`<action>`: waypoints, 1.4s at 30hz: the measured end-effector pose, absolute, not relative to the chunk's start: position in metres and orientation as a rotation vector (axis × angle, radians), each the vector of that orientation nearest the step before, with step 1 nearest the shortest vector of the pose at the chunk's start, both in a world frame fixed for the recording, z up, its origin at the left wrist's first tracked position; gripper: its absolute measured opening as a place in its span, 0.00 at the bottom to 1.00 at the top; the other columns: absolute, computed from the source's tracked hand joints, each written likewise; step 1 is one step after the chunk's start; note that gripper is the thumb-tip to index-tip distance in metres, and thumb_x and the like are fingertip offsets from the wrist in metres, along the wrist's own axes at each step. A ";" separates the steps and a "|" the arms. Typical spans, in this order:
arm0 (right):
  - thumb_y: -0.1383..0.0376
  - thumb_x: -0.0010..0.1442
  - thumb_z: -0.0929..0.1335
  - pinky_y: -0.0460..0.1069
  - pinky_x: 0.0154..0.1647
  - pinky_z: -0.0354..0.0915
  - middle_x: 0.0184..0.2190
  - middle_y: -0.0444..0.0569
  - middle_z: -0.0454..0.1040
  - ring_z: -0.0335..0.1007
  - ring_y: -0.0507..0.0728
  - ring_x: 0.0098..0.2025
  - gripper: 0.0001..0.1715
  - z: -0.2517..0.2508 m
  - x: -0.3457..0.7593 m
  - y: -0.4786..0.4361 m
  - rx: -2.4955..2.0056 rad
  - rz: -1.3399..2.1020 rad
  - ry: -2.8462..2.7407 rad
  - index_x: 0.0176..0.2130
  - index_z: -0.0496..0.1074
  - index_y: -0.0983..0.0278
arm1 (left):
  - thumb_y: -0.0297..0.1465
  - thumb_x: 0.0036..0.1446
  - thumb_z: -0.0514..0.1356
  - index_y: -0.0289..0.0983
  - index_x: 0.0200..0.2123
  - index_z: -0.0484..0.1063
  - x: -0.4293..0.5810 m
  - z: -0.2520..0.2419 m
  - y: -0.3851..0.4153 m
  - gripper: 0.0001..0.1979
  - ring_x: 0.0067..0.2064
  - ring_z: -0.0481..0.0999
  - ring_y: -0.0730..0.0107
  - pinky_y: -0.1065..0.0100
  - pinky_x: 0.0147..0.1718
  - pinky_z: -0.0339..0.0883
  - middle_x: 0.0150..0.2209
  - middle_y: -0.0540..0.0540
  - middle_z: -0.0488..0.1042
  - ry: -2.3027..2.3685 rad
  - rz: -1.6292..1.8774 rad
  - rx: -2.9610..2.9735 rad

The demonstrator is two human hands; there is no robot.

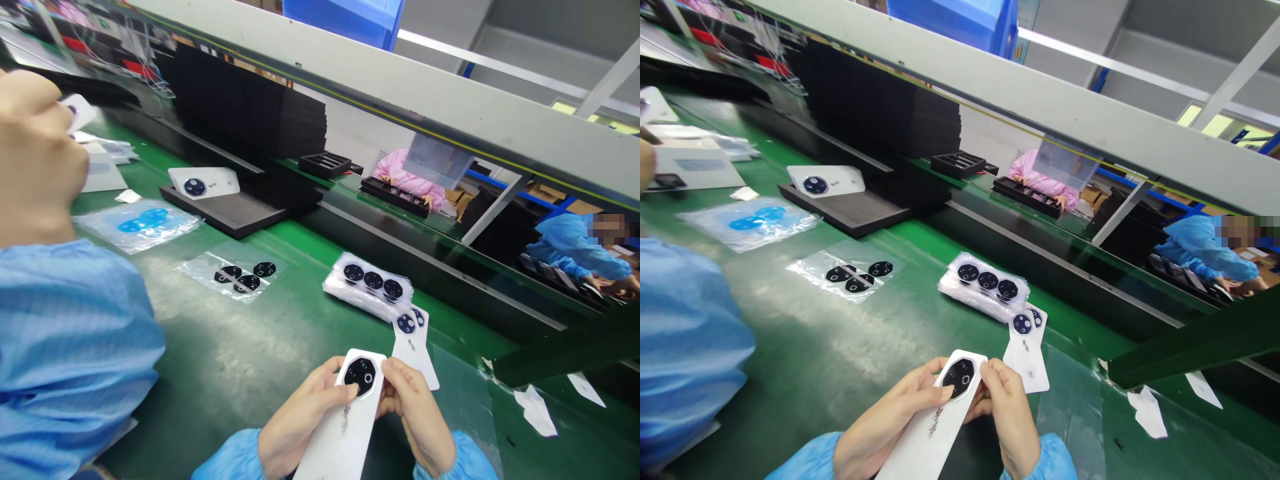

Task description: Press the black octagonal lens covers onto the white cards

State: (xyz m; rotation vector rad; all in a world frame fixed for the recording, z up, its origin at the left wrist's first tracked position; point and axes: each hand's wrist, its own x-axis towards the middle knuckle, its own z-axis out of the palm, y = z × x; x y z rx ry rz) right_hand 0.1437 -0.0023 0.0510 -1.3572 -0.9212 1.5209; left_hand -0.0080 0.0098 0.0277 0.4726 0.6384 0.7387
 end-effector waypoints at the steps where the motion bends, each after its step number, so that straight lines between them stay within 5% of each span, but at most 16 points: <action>1: 0.48 0.52 0.69 0.44 0.22 0.66 0.19 0.43 0.69 0.68 0.50 0.22 0.24 0.051 0.144 -0.002 -1.359 1.528 -0.909 0.25 0.65 0.66 | 0.29 0.44 0.67 0.36 0.35 0.66 -0.008 0.028 0.010 0.15 0.23 0.70 0.76 0.75 0.23 0.62 0.25 0.51 0.72 0.652 0.736 0.469; 10: 0.57 0.48 0.71 0.45 0.20 0.65 0.18 0.40 0.70 0.66 0.51 0.20 0.24 0.043 0.150 0.005 -1.426 1.523 -0.773 0.41 0.66 0.67 | 0.30 0.44 0.66 0.36 0.40 0.68 -0.005 0.028 0.013 0.17 0.23 0.70 0.76 0.74 0.24 0.61 0.25 0.52 0.72 0.704 0.798 0.355; 31: 0.61 0.46 0.73 0.44 0.23 0.65 0.22 0.43 0.73 0.68 0.50 0.23 0.17 0.037 0.153 0.010 -1.442 1.561 -0.678 0.35 0.69 0.67 | 0.32 0.45 0.67 0.35 0.37 0.70 -0.007 0.031 0.013 0.15 0.29 0.73 0.73 0.73 0.29 0.64 0.29 0.50 0.74 0.718 0.843 0.327; 36: 0.53 0.46 0.72 0.44 0.18 0.63 0.19 0.40 0.69 0.66 0.50 0.20 0.24 0.040 0.150 0.007 -1.451 1.446 -0.846 0.37 0.66 0.66 | 0.34 0.45 0.68 0.38 0.48 0.62 -0.005 0.024 0.013 0.27 0.23 0.72 0.74 0.73 0.25 0.64 0.27 0.52 0.74 0.714 0.789 0.458; 42: 0.45 0.53 0.67 0.46 0.19 0.66 0.24 0.42 0.70 0.70 0.54 0.24 0.27 0.043 0.146 -0.002 -1.411 1.412 -0.962 0.42 0.64 0.63 | 0.34 0.47 0.66 0.42 0.57 0.52 -0.006 0.023 0.010 0.36 0.27 0.74 0.71 0.71 0.26 0.66 0.37 0.45 0.76 0.730 0.792 0.625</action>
